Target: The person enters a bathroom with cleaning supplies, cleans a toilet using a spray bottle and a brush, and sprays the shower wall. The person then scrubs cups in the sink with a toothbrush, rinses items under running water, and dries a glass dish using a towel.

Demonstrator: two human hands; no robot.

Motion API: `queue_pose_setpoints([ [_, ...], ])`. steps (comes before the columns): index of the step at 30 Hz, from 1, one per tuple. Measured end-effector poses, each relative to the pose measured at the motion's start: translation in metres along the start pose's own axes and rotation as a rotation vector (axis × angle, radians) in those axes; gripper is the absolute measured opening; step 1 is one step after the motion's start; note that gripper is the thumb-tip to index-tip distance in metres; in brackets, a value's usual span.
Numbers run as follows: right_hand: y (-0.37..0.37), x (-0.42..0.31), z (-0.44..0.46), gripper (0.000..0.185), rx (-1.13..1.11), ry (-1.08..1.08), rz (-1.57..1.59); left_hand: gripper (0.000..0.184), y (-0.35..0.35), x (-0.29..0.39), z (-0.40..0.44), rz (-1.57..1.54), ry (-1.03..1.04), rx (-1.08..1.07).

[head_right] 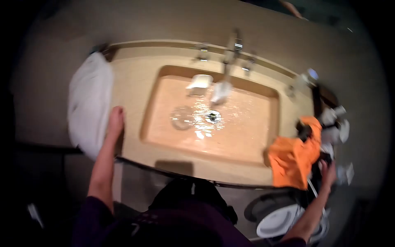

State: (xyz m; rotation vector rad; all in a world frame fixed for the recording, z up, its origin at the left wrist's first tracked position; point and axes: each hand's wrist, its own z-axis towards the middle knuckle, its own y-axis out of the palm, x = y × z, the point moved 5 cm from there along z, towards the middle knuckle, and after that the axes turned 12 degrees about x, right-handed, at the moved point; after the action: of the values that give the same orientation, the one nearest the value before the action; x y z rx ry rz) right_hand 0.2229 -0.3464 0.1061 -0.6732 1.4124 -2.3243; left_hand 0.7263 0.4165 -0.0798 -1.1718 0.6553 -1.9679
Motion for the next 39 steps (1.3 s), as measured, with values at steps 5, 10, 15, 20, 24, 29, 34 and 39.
queue_pose_setpoints([
  [5,-0.03,-0.029,-0.018,0.058,0.115,0.035,-0.053,0.003,-0.002,-0.011,-0.006,0.04,-0.095,-0.072],
  [10,-0.038,-0.033,-0.027,0.062,0.169,0.168,-0.043,0.007,-0.002,-0.033,-0.014,0.0,-0.173,-0.086],
  [15,-0.03,-0.016,-0.023,0.064,0.145,0.256,-0.063,0.009,-0.005,0.015,-0.015,-0.222,-0.338,-0.133],
  [20,-0.01,0.017,-0.013,0.061,0.07,0.219,-0.05,0.007,0.016,0.064,-0.006,-0.53,-0.387,-0.24],
  [24,-0.011,0.026,-0.024,0.061,0.133,0.238,0.027,0.006,0.047,0.132,-0.009,-0.681,-0.318,-0.374],
  [29,-0.061,-0.036,-0.059,0.049,0.611,0.213,0.107,0.009,0.09,0.229,-0.032,-0.871,-0.291,-0.566],
  [34,-0.072,-0.204,-0.179,0.041,-0.525,0.394,1.674,0.014,0.076,0.385,-0.114,-0.879,-0.502,-1.08],
  [39,-0.051,-0.235,-0.267,0.054,-0.582,1.075,2.274,0.014,0.046,0.476,-0.235,-1.017,0.522,-0.981],
])
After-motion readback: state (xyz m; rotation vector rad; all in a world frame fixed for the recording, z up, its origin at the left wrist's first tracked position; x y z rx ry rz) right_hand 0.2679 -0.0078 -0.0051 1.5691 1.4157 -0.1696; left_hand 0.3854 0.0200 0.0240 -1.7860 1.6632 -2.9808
